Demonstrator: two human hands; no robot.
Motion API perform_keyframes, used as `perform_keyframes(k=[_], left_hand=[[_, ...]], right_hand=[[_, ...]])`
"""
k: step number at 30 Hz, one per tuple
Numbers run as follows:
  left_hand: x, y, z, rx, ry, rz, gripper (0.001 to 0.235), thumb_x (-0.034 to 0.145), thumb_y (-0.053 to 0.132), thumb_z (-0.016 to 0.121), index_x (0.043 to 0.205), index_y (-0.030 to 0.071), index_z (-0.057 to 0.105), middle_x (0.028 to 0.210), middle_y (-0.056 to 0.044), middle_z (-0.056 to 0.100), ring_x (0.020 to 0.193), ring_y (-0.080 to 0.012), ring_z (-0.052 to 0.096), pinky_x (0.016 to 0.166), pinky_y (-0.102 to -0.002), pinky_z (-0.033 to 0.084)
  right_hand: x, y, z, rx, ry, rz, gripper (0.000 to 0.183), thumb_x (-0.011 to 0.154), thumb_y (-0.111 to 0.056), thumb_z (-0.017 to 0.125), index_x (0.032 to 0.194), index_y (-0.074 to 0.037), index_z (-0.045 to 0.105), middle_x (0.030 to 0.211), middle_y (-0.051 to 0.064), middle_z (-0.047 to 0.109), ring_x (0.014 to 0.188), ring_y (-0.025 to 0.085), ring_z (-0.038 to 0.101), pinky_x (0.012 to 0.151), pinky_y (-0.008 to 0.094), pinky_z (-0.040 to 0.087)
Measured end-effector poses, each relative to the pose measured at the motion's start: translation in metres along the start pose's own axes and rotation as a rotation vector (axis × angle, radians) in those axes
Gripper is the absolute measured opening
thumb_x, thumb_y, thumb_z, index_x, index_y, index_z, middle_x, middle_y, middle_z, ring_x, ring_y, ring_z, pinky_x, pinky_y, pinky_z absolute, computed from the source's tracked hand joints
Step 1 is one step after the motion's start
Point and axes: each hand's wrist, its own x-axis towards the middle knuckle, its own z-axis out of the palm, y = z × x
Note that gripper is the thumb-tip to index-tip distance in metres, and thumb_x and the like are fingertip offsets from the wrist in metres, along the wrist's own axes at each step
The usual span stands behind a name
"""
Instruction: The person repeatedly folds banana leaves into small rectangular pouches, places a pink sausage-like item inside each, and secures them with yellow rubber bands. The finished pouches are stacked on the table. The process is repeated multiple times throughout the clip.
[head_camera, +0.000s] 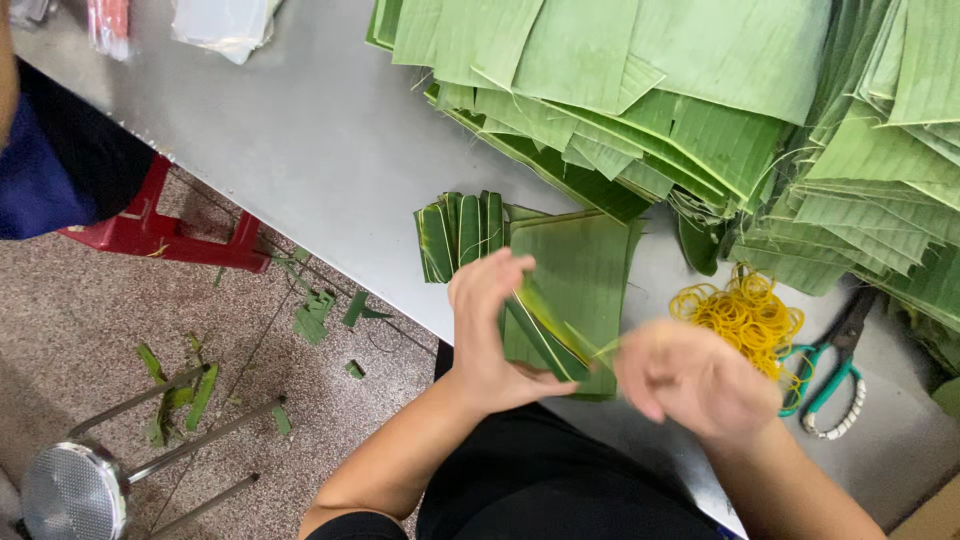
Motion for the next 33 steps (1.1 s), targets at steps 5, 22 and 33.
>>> perform_keyframes(k=[5, 22, 33], left_hand=[[-0.013, -0.006, 0.010, 0.443, 0.118, 0.557, 0.095, 0.077, 0.064, 0.078, 0.148, 0.012, 0.040, 0.140, -0.008, 0.061, 0.136, -0.0290, 0.054, 0.121, -0.056, 0.022], [0.023, 0.004, 0.007, -0.205, -0.512, -0.024, 0.106, 0.061, 0.050, 0.094, 0.145, 0.012, 0.041, 0.157, -0.013, 0.048, 0.156, -0.0397, 0.037, 0.131, -0.061, 0.023], [0.024, -0.006, -0.032, -0.289, -0.671, -0.029, 0.109, 0.064, 0.051, 0.094, 0.152, 0.011, 0.043, 0.155, -0.013, 0.054, 0.150, -0.0336, 0.049, 0.127, -0.052, 0.034]], right_hand=[[0.007, 0.039, -0.013, -0.481, 0.399, 0.135, 0.074, 0.097, -0.025, 0.066, 0.161, -0.002, 0.038, 0.146, 0.016, 0.065, 0.107, 0.016, 0.067, 0.083, 0.029, 0.051], [0.006, 0.038, -0.014, -0.429, 0.153, 0.028, 0.064, 0.098, -0.033, 0.067, 0.146, 0.002, 0.044, 0.132, 0.006, 0.059, 0.124, 0.018, 0.055, 0.103, 0.035, 0.046], [0.037, 0.004, -0.028, -0.464, 0.185, 0.431, 0.028, 0.097, -0.022, 0.062, 0.115, -0.002, 0.071, 0.086, 0.006, 0.077, 0.077, 0.017, 0.074, 0.065, 0.033, 0.061]])
